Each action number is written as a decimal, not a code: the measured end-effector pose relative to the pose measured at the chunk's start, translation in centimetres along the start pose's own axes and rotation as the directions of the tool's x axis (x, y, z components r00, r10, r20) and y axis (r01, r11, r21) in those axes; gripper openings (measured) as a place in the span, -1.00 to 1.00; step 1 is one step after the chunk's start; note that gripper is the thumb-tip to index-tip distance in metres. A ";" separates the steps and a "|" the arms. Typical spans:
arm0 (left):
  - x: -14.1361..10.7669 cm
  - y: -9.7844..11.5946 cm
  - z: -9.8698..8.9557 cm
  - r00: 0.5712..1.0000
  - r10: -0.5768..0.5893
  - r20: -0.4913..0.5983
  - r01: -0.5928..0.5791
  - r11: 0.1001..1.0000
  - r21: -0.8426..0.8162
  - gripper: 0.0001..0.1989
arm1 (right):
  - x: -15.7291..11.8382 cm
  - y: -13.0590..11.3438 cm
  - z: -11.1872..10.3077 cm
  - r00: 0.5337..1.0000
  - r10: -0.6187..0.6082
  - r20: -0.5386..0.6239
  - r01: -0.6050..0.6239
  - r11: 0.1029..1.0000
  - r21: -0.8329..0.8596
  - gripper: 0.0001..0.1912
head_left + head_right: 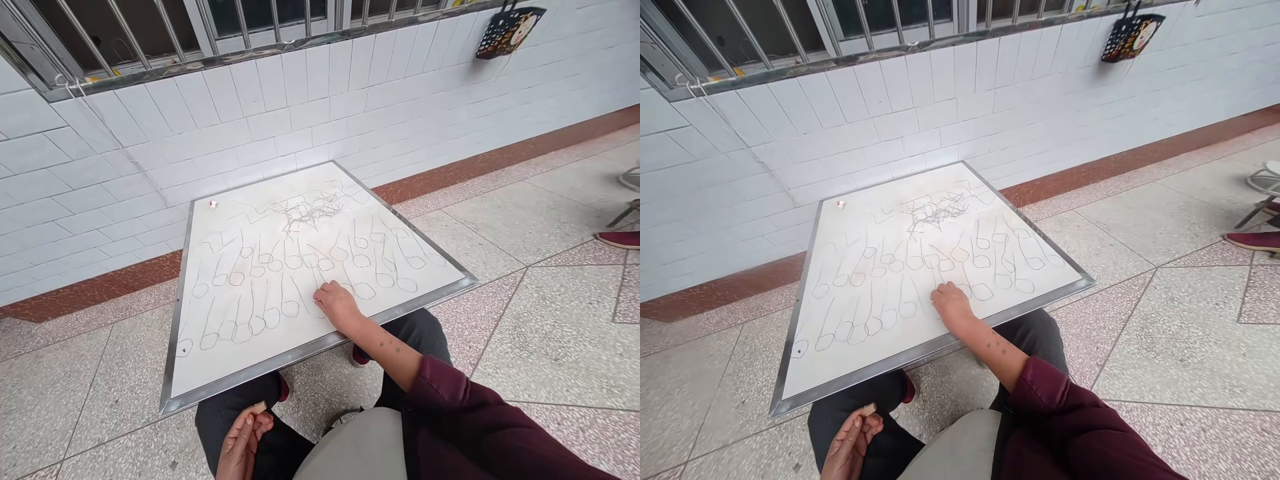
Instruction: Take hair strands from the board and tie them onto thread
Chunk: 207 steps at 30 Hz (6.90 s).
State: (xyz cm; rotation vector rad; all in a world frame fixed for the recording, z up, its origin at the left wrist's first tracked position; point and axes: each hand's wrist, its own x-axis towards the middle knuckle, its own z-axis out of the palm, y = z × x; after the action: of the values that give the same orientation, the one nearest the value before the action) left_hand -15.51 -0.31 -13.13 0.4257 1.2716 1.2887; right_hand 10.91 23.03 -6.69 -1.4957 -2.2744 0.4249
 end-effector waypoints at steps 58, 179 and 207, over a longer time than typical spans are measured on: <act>-5.6 9.6 18.6 0.935 0.321 0.152 -0.351 0.897 0.268 -0.60 | -10.4 -7.5 -8.1 0.994 -0.048 0.098 -0.090 0.138 0.986 -0.73; -7.3 8.1 19.6 0.959 0.268 0.094 -0.275 0.959 0.065 -0.71 | -10.6 -6.9 -8.4 0.998 -0.057 -0.040 0.064 0.546 0.835 -0.88; -2.9 6.5 15.6 0.988 0.154 -0.020 -0.150 0.981 0.119 -0.47 | -2.4 0.2 -1.6 0.975 0.065 -0.213 0.032 0.905 0.423 -0.90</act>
State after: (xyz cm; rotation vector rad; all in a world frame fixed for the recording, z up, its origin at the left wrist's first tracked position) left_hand -4.49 5.29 -1.20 0.5991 1.3654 1.3562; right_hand 12.68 21.00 -5.75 -1.2668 -1.8454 0.6724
